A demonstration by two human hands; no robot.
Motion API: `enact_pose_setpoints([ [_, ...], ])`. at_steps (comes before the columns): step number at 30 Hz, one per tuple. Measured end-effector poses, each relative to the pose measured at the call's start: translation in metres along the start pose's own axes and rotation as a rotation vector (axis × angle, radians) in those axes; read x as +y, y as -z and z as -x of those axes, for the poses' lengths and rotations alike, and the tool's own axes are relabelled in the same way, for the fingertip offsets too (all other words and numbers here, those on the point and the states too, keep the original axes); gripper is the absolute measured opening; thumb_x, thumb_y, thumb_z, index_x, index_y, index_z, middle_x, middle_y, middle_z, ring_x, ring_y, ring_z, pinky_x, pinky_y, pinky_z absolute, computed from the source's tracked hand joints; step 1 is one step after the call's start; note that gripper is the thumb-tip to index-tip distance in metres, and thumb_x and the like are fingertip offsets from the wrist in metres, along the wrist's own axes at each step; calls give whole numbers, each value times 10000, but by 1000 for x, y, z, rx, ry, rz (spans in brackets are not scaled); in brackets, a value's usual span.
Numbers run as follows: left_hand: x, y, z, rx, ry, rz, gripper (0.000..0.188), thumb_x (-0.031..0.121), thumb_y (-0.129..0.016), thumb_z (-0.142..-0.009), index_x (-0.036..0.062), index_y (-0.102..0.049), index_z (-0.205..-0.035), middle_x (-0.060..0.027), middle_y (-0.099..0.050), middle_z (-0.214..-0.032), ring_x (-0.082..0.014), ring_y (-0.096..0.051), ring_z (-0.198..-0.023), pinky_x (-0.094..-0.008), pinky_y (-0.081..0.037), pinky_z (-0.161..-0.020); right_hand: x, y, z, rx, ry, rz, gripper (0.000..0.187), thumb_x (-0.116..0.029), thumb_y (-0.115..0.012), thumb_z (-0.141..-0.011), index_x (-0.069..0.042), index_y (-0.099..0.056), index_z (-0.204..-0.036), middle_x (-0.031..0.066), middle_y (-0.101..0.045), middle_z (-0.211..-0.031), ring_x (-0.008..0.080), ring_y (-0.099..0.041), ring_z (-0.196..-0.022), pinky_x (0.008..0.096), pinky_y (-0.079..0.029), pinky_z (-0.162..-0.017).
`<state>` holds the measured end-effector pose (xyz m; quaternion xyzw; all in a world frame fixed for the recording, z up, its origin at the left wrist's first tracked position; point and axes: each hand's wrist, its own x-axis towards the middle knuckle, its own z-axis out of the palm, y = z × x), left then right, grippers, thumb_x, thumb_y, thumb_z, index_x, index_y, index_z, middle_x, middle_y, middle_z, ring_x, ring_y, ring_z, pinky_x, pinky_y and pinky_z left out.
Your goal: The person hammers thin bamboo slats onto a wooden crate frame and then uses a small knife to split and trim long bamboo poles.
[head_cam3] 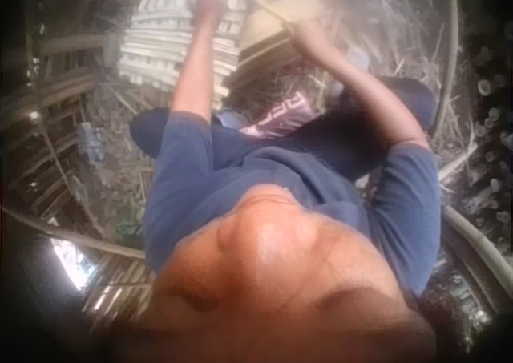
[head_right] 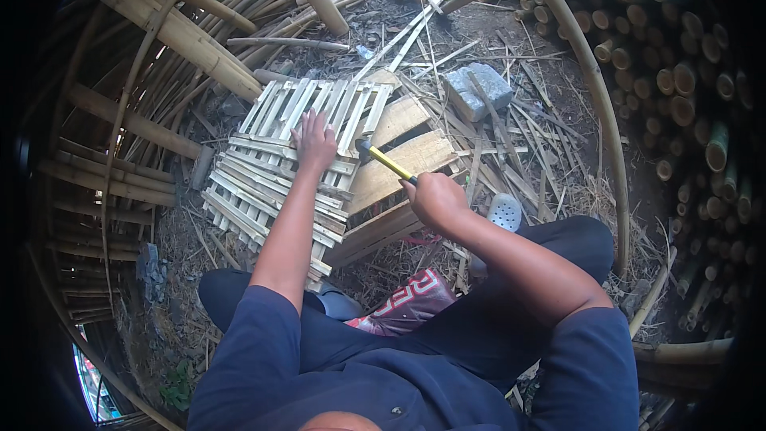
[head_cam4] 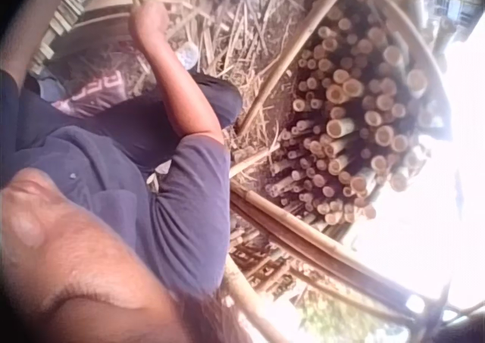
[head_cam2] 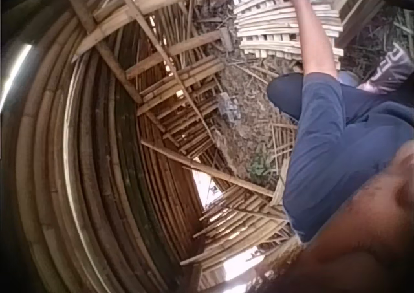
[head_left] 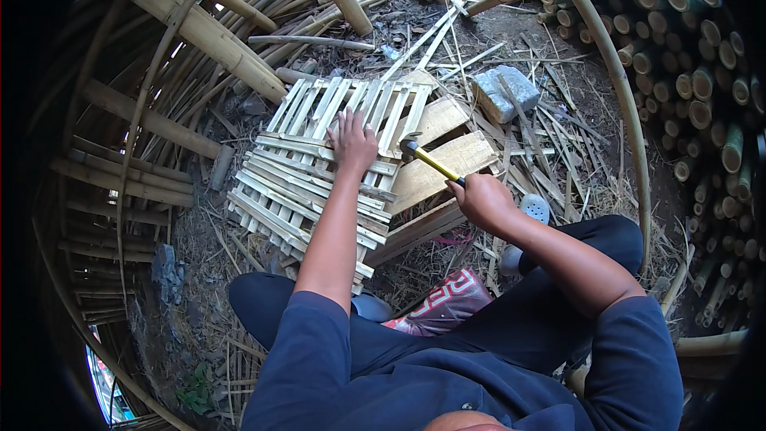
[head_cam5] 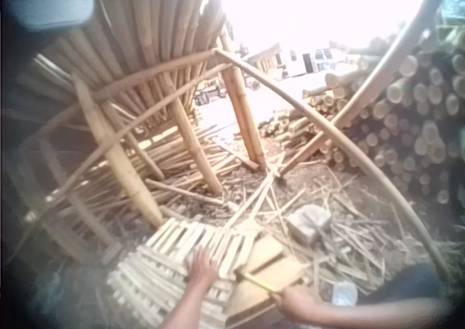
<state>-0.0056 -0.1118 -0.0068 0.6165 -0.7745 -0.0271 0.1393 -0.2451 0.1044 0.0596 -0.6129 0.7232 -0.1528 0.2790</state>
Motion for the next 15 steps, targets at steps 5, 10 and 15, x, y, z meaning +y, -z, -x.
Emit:
enact_pose_setpoints([
  [5, 5, -8, 4, -71, -10, -154, 635, 295, -401, -997, 211, -286, -1616, -76, -207, -1700, -262, -155, -1574, -561, -30, -1257, 2, 3, -1, -8, -14, 11, 523, -407, -567, -1010, 56, -714, -816, 282, -679, -758, 468, -682, -740, 546, -539, -712],
  [10, 10, -6, 7, -43, 12, -128, 617, 258, -422, -985, 184, -340, -1592, -73, -256, -1685, -231, -206, -1560, -520, -91, -1260, 4, 9, -1, 6, -31, -48, 538, -417, -561, -1014, 63, -691, -807, 298, -660, -754, 488, -660, -742, 562, -510, -717],
  [15, 5, -10, 8, 40, 4, -61, 568, 228, -402, -998, 190, -388, -1565, -84, -335, -1651, -251, -273, -1535, -527, -165, -1232, -4, 9, -3, 57, -4, -52, 540, -419, -555, -1016, 65, -683, -812, 299, -657, -747, 491, -658, -742, 568, -506, -717],
])
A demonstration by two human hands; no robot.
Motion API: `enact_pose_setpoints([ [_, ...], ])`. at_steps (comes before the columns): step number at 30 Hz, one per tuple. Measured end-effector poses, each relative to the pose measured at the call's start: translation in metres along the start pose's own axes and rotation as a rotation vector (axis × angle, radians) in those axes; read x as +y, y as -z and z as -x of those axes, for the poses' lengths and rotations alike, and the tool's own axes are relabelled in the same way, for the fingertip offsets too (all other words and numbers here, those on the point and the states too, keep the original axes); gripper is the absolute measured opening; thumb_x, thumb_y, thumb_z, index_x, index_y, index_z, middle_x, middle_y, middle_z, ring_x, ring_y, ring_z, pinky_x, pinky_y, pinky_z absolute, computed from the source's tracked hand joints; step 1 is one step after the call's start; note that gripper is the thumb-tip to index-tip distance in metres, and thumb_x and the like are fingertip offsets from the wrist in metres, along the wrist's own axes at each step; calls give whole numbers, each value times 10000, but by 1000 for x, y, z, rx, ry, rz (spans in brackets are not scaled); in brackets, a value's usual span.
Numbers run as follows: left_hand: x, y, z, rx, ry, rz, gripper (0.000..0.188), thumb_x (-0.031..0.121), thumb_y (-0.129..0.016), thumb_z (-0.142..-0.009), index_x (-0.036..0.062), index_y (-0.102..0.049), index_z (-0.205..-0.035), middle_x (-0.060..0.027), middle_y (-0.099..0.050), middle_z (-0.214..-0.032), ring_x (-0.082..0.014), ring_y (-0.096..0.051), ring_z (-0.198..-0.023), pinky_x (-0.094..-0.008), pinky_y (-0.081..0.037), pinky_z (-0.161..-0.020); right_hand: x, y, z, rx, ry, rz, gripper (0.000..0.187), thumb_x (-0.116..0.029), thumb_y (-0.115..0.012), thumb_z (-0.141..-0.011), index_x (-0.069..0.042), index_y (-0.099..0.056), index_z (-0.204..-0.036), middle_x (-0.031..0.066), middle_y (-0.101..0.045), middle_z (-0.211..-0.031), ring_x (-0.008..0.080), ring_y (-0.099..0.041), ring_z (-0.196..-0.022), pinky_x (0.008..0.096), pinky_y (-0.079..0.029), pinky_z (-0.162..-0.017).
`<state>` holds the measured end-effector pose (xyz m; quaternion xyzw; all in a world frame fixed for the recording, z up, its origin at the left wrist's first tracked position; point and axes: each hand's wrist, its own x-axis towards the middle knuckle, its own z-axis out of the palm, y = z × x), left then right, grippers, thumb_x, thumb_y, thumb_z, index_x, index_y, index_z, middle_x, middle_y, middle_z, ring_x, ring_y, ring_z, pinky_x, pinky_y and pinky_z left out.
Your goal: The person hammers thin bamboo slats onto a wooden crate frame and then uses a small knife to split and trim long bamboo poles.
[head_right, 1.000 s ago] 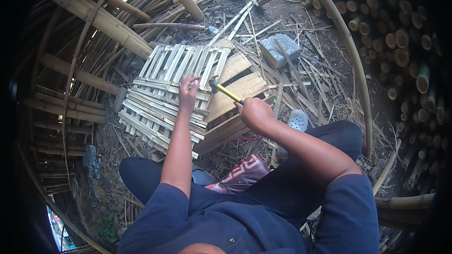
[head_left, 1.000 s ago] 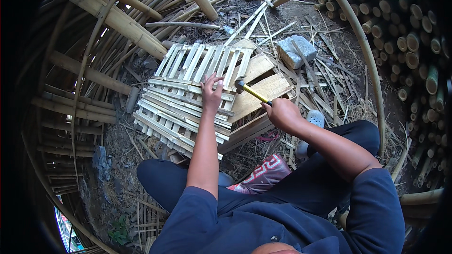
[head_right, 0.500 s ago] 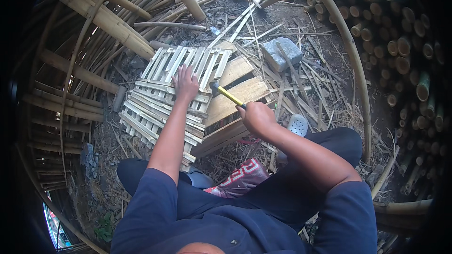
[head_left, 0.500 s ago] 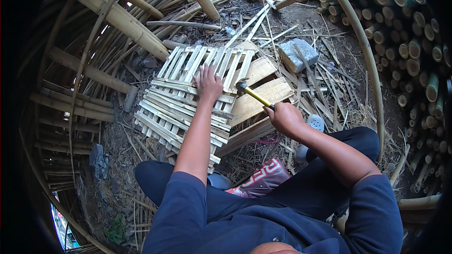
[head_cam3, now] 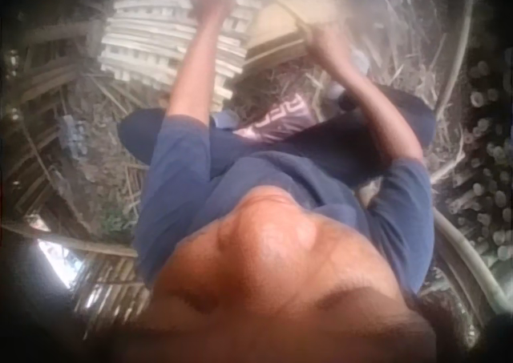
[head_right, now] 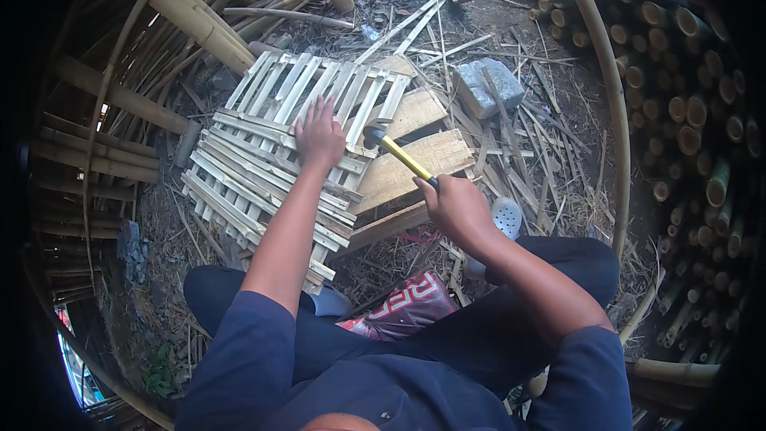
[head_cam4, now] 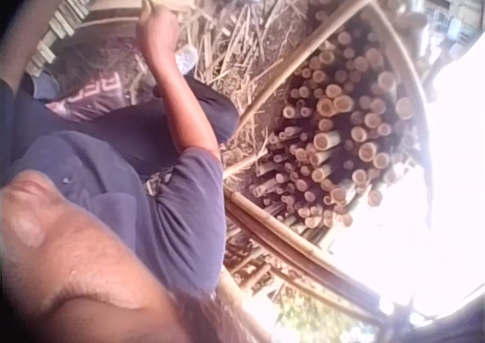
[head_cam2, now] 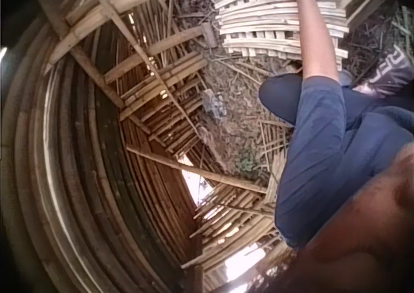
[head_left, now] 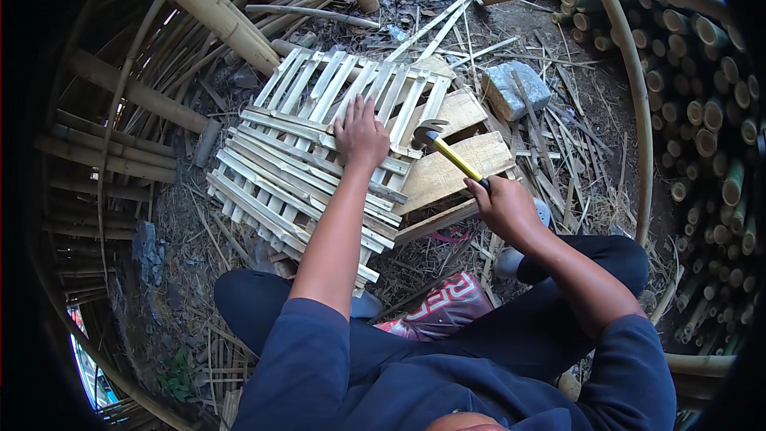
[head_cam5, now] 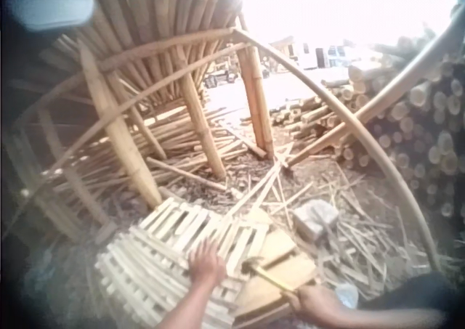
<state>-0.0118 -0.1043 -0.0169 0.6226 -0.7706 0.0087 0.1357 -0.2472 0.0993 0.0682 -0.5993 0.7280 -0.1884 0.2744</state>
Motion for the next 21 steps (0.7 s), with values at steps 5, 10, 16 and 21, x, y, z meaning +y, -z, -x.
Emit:
enact_pose_setpoints([
  [5, 3, 1, 0, -8, 24, 30, 556, 238, -420, -992, 165, -424, -1543, -59, -333, -1654, -218, -259, -1539, -507, -164, -1233, -6, -1, -4, -51, 8, 6, 533, -420, -559, -1016, 58, -688, -818, 291, -655, -728, 486, -660, -735, 565, -506, -712],
  [10, 5, 5, 0, 8, 28, 39, 545, 235, -430, -991, 180, -440, -1533, -63, -352, -1643, -227, -274, -1533, -509, -167, -1232, -16, 3, -7, -47, -1, 10, 532, -423, -561, -1016, 55, -693, -824, 287, -656, -722, 481, -662, -731, 558, -509, -715],
  [16, 3, 3, 0, 39, 22, 41, 540, 237, -436, -989, 177, -452, -1525, -71, -378, -1627, -235, -298, -1523, -516, -170, -1228, -16, 1, -8, -83, -22, 32, 538, -428, -563, -1015, 53, -695, -815, 285, -658, -725, 479, -665, -738, 553, -511, -719],
  [21, 4, 3, 0, 40, 22, 45, 536, 238, -436, -988, 172, -461, -1520, -72, -378, -1627, -235, -298, -1523, -516, -170, -1229, -10, -2, -10, -48, -7, 30, 541, -438, -594, -1007, 48, -668, -781, 269, -621, -664, 460, -634, -658, 538, -481, -636],
])
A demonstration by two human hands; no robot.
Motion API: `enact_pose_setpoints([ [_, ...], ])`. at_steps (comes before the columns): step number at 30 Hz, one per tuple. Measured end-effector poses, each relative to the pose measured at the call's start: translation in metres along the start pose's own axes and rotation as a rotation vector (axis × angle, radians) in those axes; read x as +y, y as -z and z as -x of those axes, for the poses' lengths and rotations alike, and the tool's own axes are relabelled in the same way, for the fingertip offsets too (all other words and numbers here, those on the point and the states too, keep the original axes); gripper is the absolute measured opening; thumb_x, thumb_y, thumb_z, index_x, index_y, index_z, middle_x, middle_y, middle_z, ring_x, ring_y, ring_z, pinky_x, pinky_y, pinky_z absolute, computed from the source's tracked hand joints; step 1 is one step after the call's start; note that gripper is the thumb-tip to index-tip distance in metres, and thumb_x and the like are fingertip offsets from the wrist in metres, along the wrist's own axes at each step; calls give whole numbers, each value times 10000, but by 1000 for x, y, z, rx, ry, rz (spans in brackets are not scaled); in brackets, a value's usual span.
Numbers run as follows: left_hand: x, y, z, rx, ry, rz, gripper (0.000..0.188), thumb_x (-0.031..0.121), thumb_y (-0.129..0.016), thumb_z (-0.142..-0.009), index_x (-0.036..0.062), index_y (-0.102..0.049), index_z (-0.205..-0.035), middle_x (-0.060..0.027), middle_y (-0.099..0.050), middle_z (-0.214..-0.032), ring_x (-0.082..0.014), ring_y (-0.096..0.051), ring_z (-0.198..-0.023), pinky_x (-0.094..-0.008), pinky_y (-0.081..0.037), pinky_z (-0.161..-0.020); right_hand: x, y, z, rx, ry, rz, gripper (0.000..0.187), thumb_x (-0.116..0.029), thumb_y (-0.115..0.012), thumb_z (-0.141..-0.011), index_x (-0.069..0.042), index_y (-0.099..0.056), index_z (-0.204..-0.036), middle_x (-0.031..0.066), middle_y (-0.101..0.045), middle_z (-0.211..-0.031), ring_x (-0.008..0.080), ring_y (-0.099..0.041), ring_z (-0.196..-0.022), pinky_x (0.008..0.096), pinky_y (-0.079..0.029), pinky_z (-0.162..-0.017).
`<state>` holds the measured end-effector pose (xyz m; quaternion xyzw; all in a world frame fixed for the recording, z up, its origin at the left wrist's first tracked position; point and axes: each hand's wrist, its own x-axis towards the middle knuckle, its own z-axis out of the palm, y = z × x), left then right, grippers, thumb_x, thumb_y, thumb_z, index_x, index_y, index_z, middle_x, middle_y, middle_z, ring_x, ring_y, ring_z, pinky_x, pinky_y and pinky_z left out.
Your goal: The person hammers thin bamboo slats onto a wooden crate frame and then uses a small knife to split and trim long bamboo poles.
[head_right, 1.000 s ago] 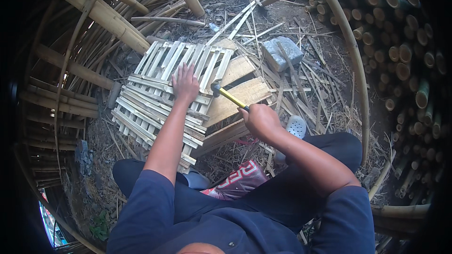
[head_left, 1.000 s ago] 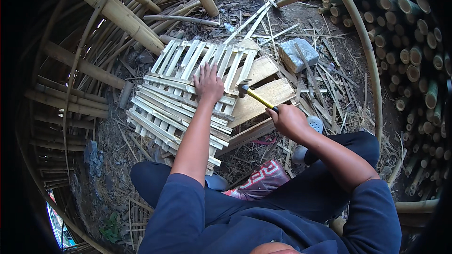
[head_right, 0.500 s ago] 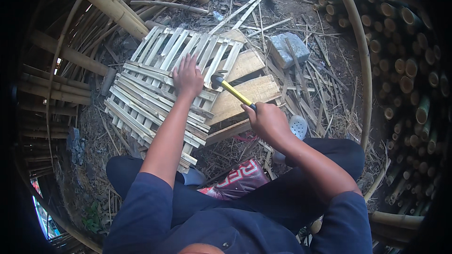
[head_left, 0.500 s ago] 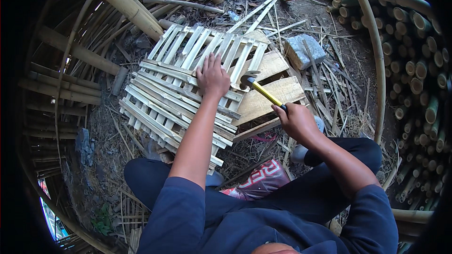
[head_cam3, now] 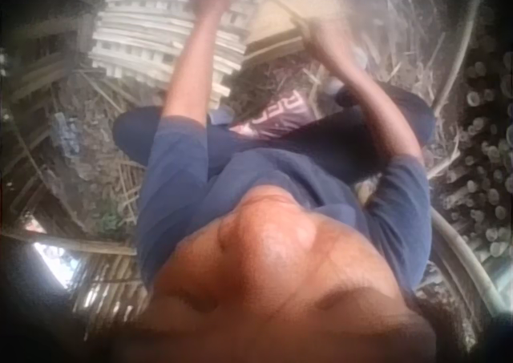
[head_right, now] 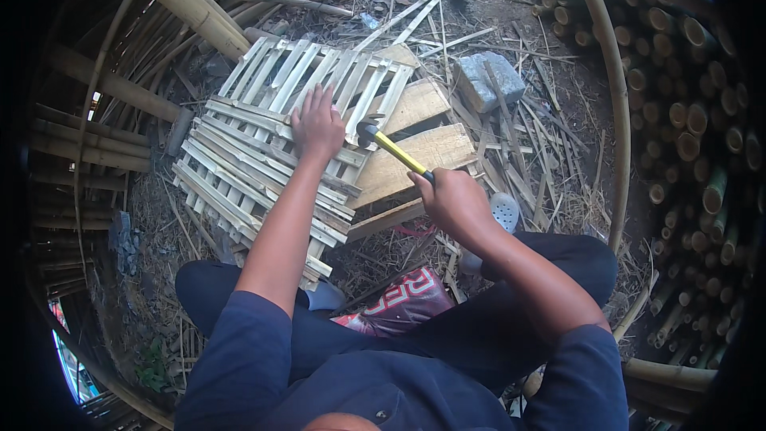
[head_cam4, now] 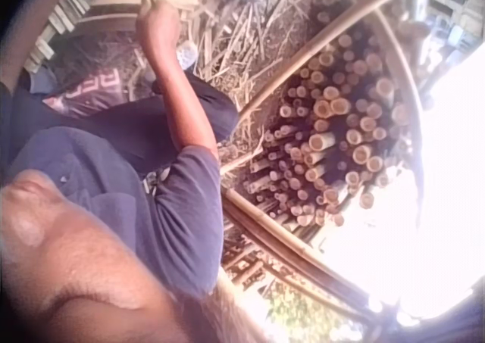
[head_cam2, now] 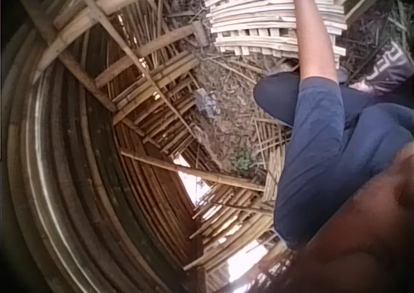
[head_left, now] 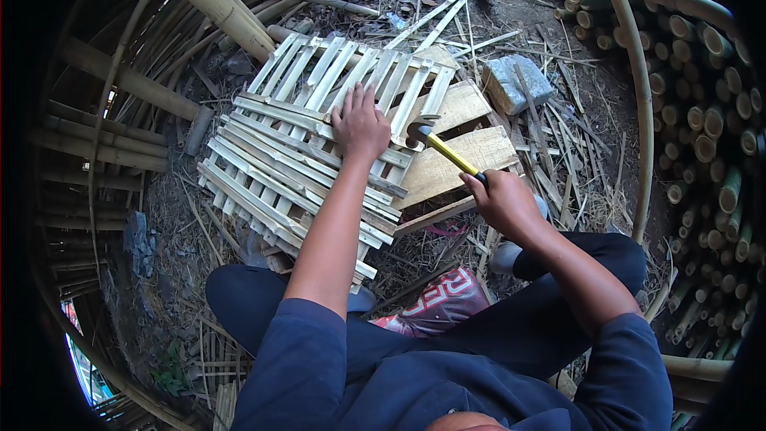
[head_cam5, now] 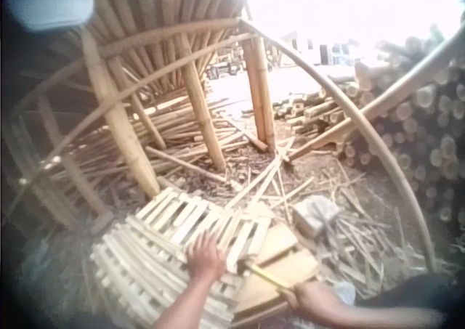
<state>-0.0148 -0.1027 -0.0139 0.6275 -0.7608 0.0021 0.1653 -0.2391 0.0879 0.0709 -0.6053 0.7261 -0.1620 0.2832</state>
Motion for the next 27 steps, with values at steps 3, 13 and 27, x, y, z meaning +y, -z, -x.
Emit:
enact_pose_setpoints([
  [3, -1, -1, -1, 5, 0, -7, 535, 241, -434, -989, 172, -463, -1519, -71, -381, -1626, -234, -299, -1522, -516, -172, -1229, -3, 3, 1, 70, 36, -16, 530, -420, -603, -1011, 49, -660, -769, 261, -606, -633, 452, -614, -608, 527, -466, -598],
  [13, -2, -1, 0, -7, 3, -7, 527, 246, -434, -993, 160, -472, -1511, -76, -381, -1626, -235, -294, -1524, -515, -163, -1233, -15, 15, -1, 18, -5, -25, 561, -445, -567, -1017, 66, -673, -811, 298, -639, -695, 487, -648, -687, 552, -503, -672],
  [27, -1, 2, 1, -36, -1, 48, 485, 259, -397, -1028, 177, -484, -1498, -74, -415, -1599, -222, -311, -1514, -563, -101, -1242, -10, 2, 5, -34, -75, -93, 593, -432, -549, -1022, 102, -670, -795, 331, -642, -747, 511, -658, -759, 568, -502, -729],
])
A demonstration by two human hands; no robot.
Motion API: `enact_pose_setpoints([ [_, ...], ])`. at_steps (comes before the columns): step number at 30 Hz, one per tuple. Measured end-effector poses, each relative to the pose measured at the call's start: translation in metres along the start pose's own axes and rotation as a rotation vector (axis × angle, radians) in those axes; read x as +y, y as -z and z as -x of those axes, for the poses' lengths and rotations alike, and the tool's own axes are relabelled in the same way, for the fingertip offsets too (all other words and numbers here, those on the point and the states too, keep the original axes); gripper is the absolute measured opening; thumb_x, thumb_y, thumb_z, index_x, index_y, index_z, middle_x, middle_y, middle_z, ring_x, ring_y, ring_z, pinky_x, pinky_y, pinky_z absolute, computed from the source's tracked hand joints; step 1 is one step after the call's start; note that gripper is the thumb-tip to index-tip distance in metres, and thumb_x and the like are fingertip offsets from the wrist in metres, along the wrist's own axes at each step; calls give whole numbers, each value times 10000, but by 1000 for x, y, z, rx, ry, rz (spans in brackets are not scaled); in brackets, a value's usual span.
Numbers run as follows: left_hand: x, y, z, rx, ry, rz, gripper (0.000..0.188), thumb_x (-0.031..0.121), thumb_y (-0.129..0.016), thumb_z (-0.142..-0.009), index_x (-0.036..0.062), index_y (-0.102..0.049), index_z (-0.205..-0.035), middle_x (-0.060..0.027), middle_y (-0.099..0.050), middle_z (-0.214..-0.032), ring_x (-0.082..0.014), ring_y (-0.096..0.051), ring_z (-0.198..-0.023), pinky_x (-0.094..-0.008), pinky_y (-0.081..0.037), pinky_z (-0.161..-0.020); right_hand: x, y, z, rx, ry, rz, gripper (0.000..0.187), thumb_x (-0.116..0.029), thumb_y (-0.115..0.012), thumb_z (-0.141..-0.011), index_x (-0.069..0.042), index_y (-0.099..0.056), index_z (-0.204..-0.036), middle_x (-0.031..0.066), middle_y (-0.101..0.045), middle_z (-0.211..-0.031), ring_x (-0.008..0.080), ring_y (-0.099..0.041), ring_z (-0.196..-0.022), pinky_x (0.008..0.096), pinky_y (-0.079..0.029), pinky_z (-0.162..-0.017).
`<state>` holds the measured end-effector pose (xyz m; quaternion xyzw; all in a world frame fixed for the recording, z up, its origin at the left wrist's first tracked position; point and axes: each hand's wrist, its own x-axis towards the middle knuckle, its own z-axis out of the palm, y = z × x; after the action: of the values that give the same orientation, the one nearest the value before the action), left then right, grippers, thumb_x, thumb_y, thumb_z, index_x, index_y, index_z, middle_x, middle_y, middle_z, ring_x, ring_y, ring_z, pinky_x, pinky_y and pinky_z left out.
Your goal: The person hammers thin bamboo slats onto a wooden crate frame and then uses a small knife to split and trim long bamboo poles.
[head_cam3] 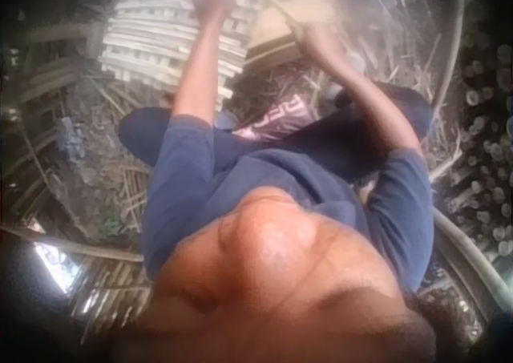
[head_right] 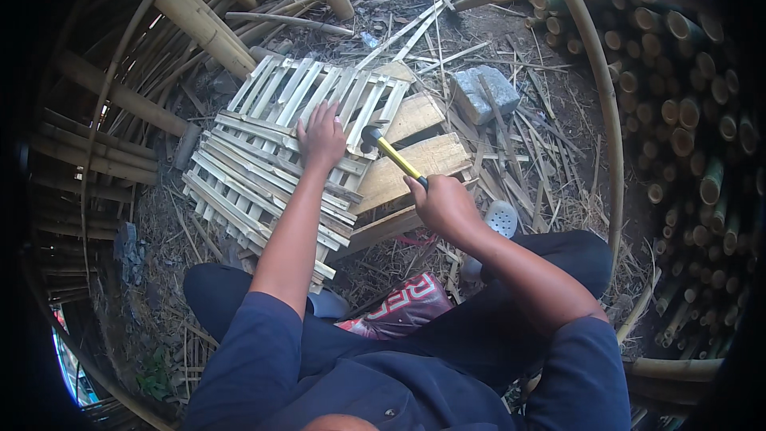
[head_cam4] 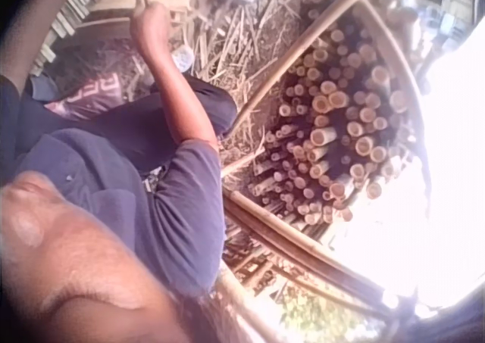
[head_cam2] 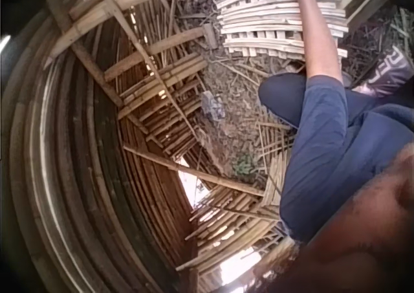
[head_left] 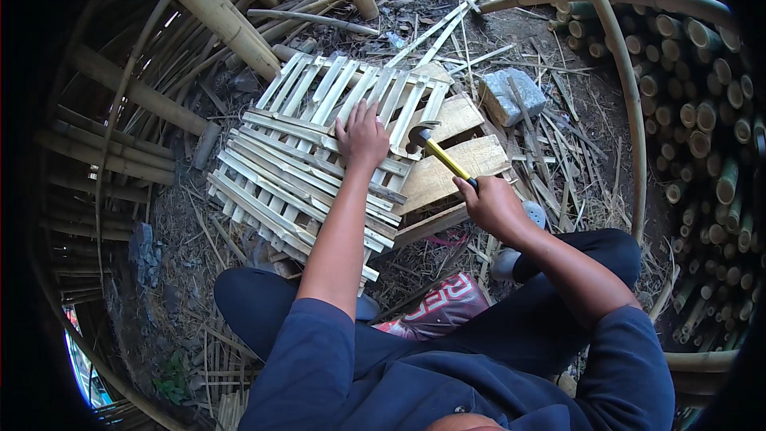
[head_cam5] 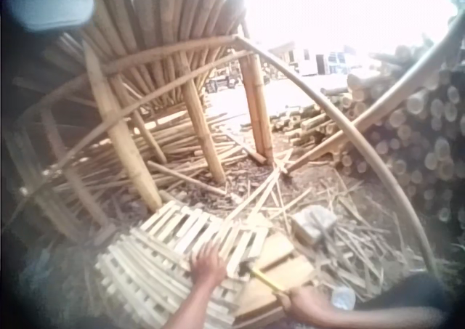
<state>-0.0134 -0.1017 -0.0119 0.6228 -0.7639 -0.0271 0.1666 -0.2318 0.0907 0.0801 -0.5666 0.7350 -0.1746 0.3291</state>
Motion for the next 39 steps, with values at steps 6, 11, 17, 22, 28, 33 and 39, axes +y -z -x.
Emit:
enact_pose_setpoints([
  [6, -4, -4, -2, 0, 16, 50, 470, 264, -411, -1025, 175, -511, -1476, -70, -419, -1597, -224, -308, -1515, -565, -76, -1245, 6, 2, 7, -30, -18, 21, 598, -438, -543, -1021, 104, -684, -812, 336, -651, -773, 511, -667, -794, 574, -508, -756],
  [11, 0, 2, -5, -38, 21, 102, 463, 252, -385, -1029, 150, -527, -1458, -75, -447, -1577, -223, -334, -1502, -555, -97, -1247, 10, 7, 11, -31, -22, 44, 597, -447, -535, -1024, 92, -700, -826, 326, -662, -785, 501, -674, -804, 569, -515, -756],
  [17, -12, 8, -7, 66, -4, 335, 354, 219, -479, -1001, 156, -670, -1293, -88, -564, -1472, -243, -406, -1462, -597, -48, -1240, 8, 5, 8, -43, -3, 59, 577, -446, -537, -1021, 71, -719, -839, 298, -677, -780, 481, -680, -762, 560, -526, -726],
  [22, -9, 30, 15, 14, -163, 587, 279, 241, -702, -909, 134, -762, -1159, -108, -584, -1453, -313, -356, -1497, -612, 14, -1232, 12, 5, 6, -34, -11, 58, 567, -440, -539, -1020, 68, -722, -845, 291, -682, -779, 474, -685, -759, 556, -532, -718],
  [28, 17, 38, 56, -114, -156, 508, 388, 309, -869, -773, 188, -793, -1134, -94, -534, -1511, -320, -275, -1535, -633, 40, -1225, 17, 2, 5, -20, 11, 63, 561, -436, -543, -1017, 68, -723, -849, 295, -683, -784, 477, -686, -766, 557, -533, -729],
  [33, 19, 36, 59, -92, -151, 509, 270, 328, -862, -793, 204, -821, -1029, -63, -548, -1504, -311, -278, -1535, -646, 55, -1220, 15, 2, 6, -29, 9, 58, 560, -437, -550, -1014, 72, -721, -853, 300, -684, -797, 475, -688, -780, 557, -533, -741],
  [39, 14, 30, 58, -54, -178, 520, 126, 272, -839, -827, 184, -822, -914, -62, -559, -1495, -317, -285, -1532, -619, 5, -1236, 18, 2, 3, -28, 4, 68, 575, -446, -547, -1016, 78, -716, -848, 301, -680, -788, 471, -687, -773, 551, -530, -742],
])
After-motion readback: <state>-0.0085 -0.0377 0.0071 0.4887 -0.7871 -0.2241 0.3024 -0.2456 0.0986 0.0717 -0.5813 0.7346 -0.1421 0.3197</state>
